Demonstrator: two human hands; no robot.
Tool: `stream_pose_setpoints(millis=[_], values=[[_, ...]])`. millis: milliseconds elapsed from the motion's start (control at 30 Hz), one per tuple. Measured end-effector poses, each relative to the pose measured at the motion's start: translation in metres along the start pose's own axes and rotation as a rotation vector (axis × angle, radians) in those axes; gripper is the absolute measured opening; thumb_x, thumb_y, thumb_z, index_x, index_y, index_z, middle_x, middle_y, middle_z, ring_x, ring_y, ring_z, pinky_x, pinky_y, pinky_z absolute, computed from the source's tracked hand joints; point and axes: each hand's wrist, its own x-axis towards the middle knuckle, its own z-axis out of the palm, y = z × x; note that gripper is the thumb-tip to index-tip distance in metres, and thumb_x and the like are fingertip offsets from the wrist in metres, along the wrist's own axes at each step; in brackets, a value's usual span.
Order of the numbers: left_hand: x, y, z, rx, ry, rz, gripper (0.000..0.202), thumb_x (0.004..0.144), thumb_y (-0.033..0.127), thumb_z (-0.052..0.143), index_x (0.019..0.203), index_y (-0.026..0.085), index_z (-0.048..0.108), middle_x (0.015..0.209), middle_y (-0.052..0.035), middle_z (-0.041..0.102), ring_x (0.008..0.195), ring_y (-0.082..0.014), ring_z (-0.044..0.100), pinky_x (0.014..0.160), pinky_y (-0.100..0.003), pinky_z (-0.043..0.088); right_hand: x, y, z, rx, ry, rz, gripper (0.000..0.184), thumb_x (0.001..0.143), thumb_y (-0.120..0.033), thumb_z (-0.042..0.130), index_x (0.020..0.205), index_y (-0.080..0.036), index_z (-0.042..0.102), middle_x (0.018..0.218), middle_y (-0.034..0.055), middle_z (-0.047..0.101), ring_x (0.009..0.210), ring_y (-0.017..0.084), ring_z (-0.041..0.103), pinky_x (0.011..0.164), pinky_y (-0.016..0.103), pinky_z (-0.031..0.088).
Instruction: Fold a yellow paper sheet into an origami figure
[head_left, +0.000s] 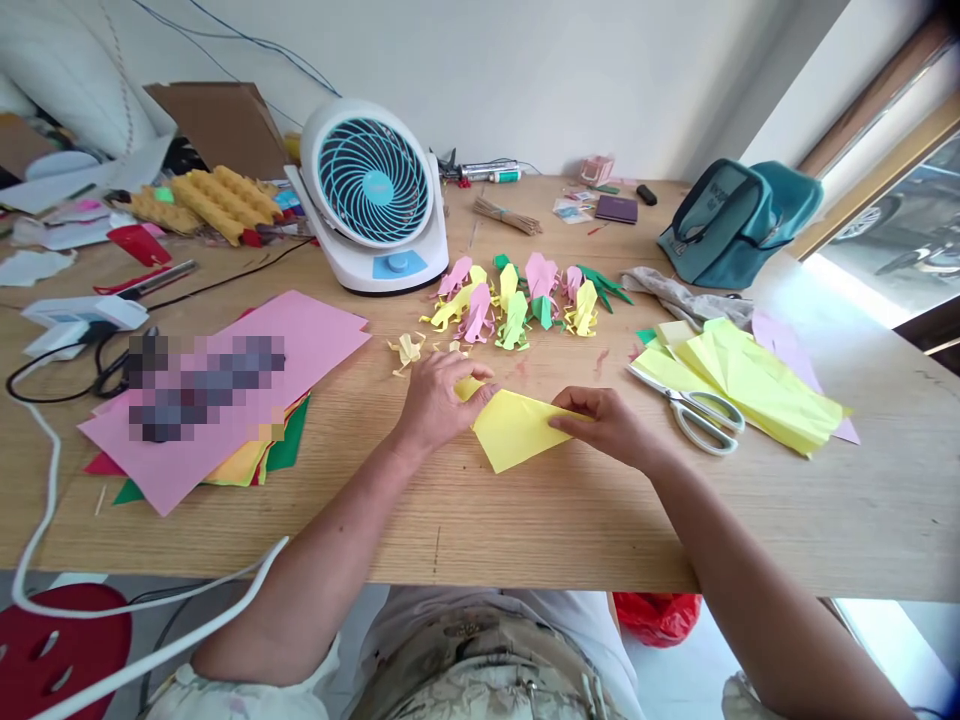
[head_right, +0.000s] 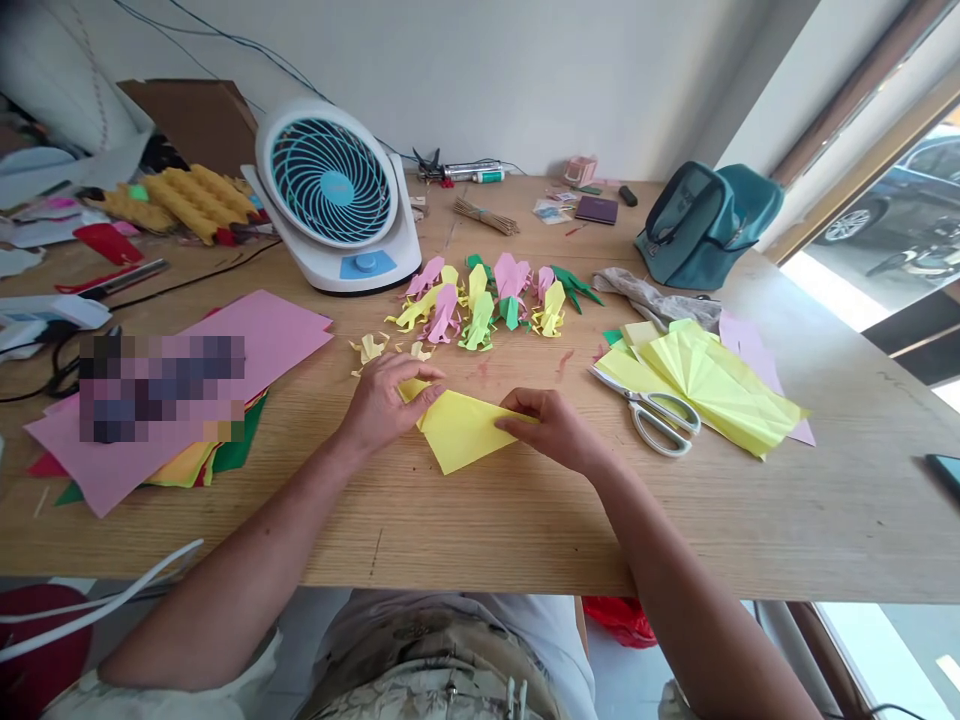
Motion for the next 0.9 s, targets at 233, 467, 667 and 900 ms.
stream_pose_setpoints(millis=[233, 467, 667, 900], values=[[-0.001, 0.001, -0.005, -0.193, -0.330, -0.043, 0.015, 0.082, 0.033, 0.072, 0.073, 0.021, 0.073, 0.082, -0.0007, 0.069, 0.081, -0.0173, 0.060, 0.078, -0.030, 0.043, -0.001, 0.014, -0.005, 0.220, 0.186, 0.047, 0.036, 0.070, -0.048, 0.081, 0.084, -0.018, 0.067, 0.078, -0.0001, 0.064, 0.069, 0.013, 0.055, 0.062, 0.026, 0.043], [-0.004, 0.011, -0.016, -0.491, -0.819, -0.260, 0.027, 0.083, 0.039, 0.066, 0.070, 0.015, 0.067, 0.063, 0.0036, 0.053, 0.059, -0.0099, 0.044, 0.053, -0.022, 0.028, -0.002, 0.006, -0.006, 0.271, 0.140, 0.013, 0.048, 0.071, -0.040, 0.083, 0.109, -0.020, 0.063, 0.073, -0.0026, 0.063, 0.064, 0.013, 0.055, 0.057, 0.025, 0.041], [-0.006, 0.010, -0.010, -0.682, -0.812, -0.388, 0.039, 0.077, 0.051, 0.071, 0.072, 0.013, 0.069, 0.061, 0.0034, 0.049, 0.056, -0.0081, 0.038, 0.050, -0.020, 0.025, 0.000, 0.007, -0.005, 0.456, 0.258, 0.010, 0.050, 0.069, -0.052, 0.082, 0.107, -0.024, 0.066, 0.088, 0.0020, 0.070, 0.079, 0.018, 0.065, 0.073, 0.032, 0.053], [-0.011, 0.015, 0.005, -0.641, -0.802, -0.384, 0.038, 0.077, 0.050, 0.071, 0.075, 0.012, 0.069, 0.061, 0.0039, 0.050, 0.056, -0.0080, 0.039, 0.049, -0.020, 0.026, 0.003, 0.008, 0.010, 0.504, 0.222, 0.104, 0.039, 0.065, -0.052, 0.085, 0.080, -0.020, 0.068, 0.080, 0.0029, 0.073, 0.075, 0.019, 0.066, 0.071, 0.032, 0.054]])
